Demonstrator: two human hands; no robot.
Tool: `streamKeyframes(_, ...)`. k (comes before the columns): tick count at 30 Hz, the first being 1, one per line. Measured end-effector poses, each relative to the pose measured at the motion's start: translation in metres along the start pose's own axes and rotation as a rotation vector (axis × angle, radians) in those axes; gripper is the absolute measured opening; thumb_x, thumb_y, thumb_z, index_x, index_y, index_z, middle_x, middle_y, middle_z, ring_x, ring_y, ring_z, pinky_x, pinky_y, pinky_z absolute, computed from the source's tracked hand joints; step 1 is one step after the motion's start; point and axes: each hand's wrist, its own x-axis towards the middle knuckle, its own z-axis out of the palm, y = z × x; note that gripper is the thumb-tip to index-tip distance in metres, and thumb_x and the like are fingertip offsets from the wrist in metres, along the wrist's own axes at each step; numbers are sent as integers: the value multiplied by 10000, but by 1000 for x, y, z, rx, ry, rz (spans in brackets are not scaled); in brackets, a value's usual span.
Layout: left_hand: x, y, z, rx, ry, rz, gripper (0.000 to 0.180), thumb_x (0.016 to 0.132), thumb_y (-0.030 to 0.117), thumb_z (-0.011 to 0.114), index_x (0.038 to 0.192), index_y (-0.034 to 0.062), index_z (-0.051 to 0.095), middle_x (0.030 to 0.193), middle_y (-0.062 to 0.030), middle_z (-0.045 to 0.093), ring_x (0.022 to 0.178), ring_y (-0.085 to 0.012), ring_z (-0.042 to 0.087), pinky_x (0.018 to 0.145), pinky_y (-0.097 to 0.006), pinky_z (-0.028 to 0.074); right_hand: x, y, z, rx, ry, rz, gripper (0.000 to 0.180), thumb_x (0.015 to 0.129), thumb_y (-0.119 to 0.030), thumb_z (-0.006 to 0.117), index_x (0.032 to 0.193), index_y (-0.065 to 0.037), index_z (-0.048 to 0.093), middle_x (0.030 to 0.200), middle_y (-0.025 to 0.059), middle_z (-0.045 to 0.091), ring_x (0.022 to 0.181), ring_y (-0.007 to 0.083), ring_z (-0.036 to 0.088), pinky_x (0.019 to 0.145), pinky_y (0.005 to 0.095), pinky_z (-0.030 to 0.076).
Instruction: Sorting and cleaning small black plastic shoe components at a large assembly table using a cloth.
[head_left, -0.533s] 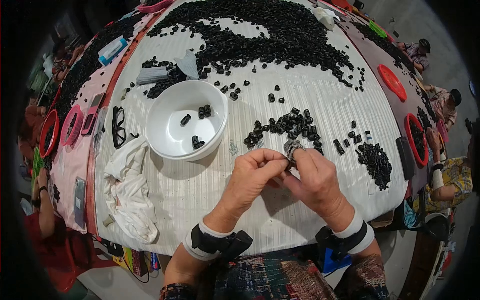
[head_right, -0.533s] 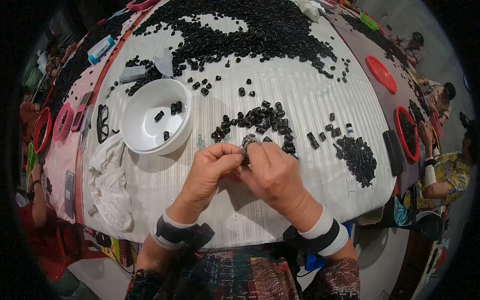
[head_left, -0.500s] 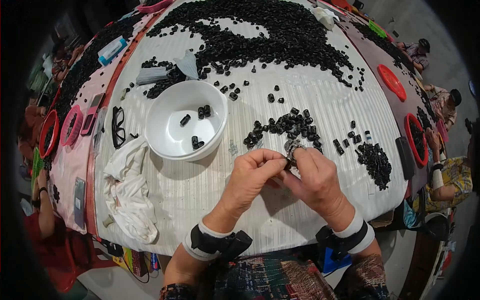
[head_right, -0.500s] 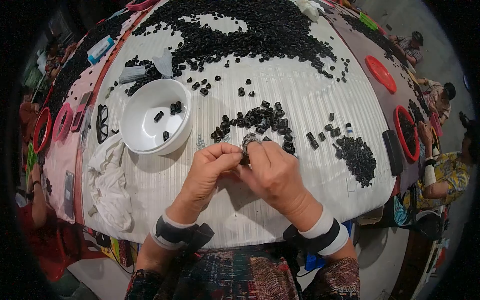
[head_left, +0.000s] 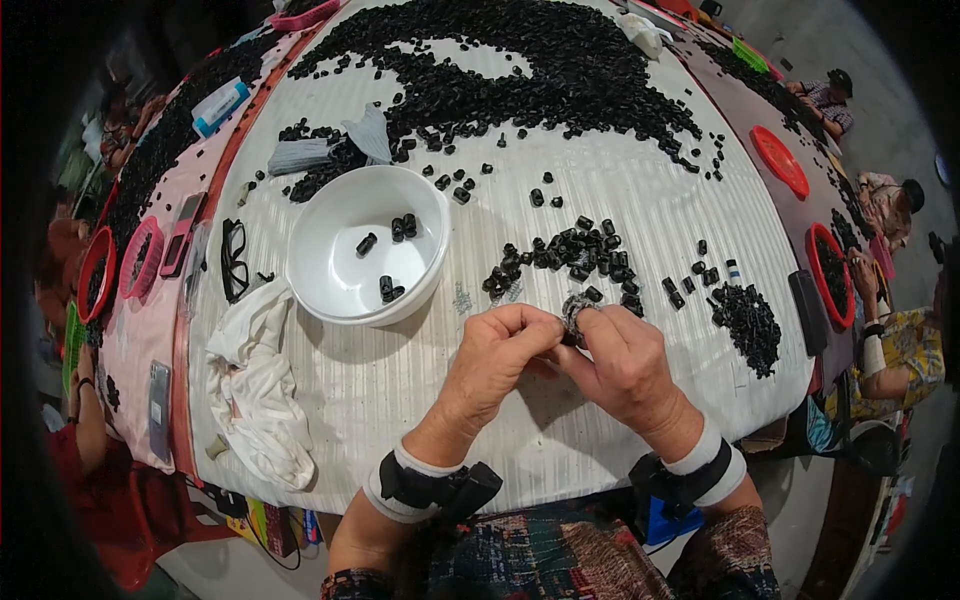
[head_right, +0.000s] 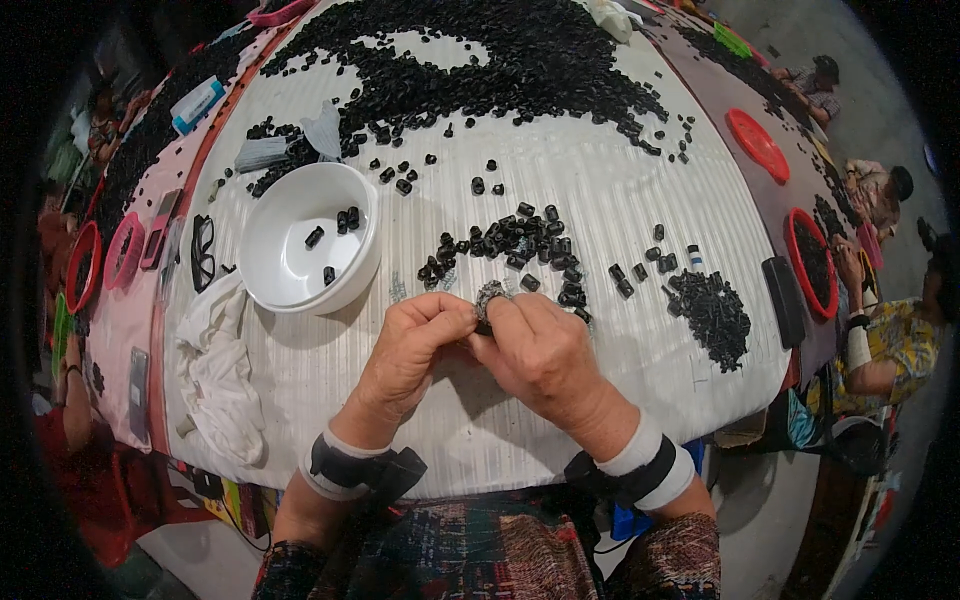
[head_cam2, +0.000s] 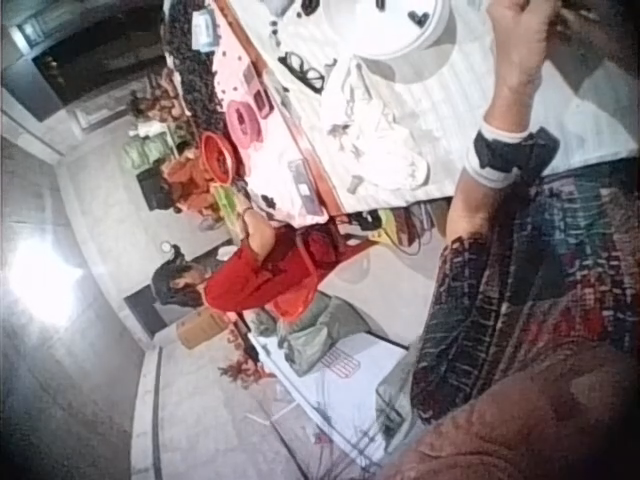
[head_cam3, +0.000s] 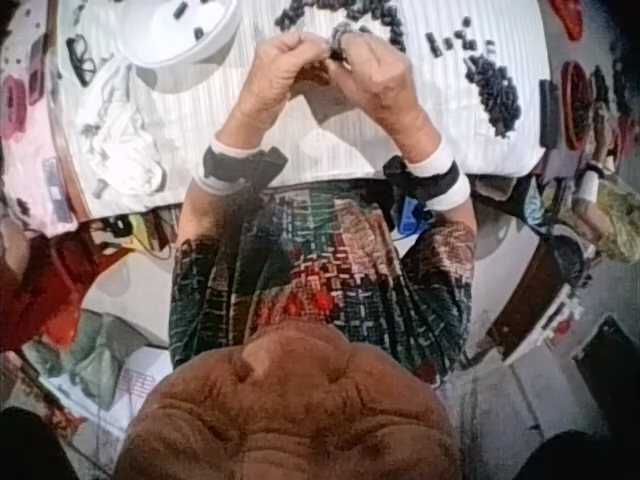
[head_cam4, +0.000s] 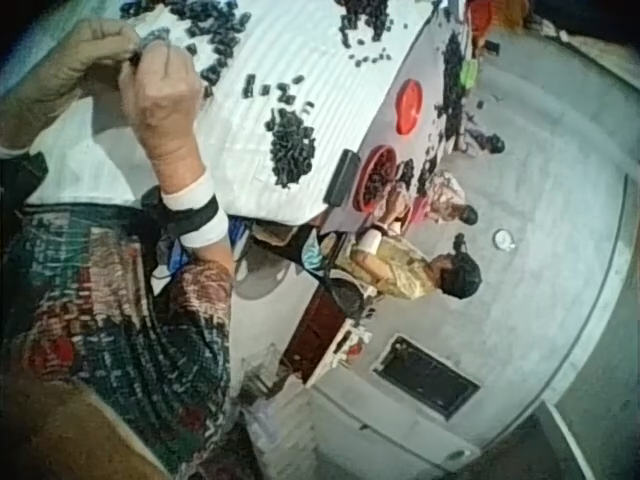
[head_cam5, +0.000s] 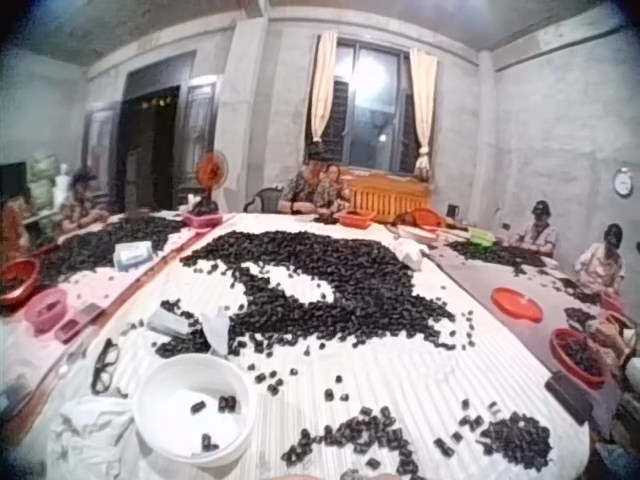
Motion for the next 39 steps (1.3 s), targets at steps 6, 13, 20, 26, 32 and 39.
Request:
streamKeyframes(6,1,2,0,72,-30,27,145,842,104,671,901,-29,667,825,-76,669,717,-114,627,631,-224,519,1,1,-1,-14,61,-23,244,656,-74,724,804,-24,536,681,79,495,617,227,551,516,320,473)
streamKeyframes(13,-1,2,2,22,-30,14,158,844,106,678,916,-34,670,826,-80,674,729,-112,634,654,-225,524,-1,-1,-3,-9,119,30,314,607,-96,744,849,-19,560,708,74,505,631,221,558,517,319,483)
streamKeyframes(20,1,1,1,105,-74,23,143,858,135,667,903,-1,674,766,-41,659,675,-92,611,616,-212,489,-4,3,-6,-22,36,7,292,616,-104,743,822,-29,549,716,79,526,632,225,571,521,319,491)
streamKeyframes(26,-2,5,9,73,-42,-25,141,858,155,663,874,15,662,762,-34,658,669,-89,605,611,-210,483,-8,6,-4,17,88,-19,242,636,-83,714,790,-35,534,690,88,524,626,243,572,521,339,483)
streamKeyframes(32,-2,3,3,173,-105,-39,117,844,115,671,873,2,659,771,-41,657,673,-90,605,612,-210,484,-12,4,-6,12,54,-2,218,678,-128,697,765,-50,514,687,93,517,615,247,570,531,344,483)
streamKeyframes(39,-1,16,7,35,-18,100,122,898,134,610,944,21,613,847,-101,678,715,-153,665,598,-274,546,-12,39,-37,124,105,177,269,767,-60,659,989,5,521,808,149,549,742,324,591,626,397,493)
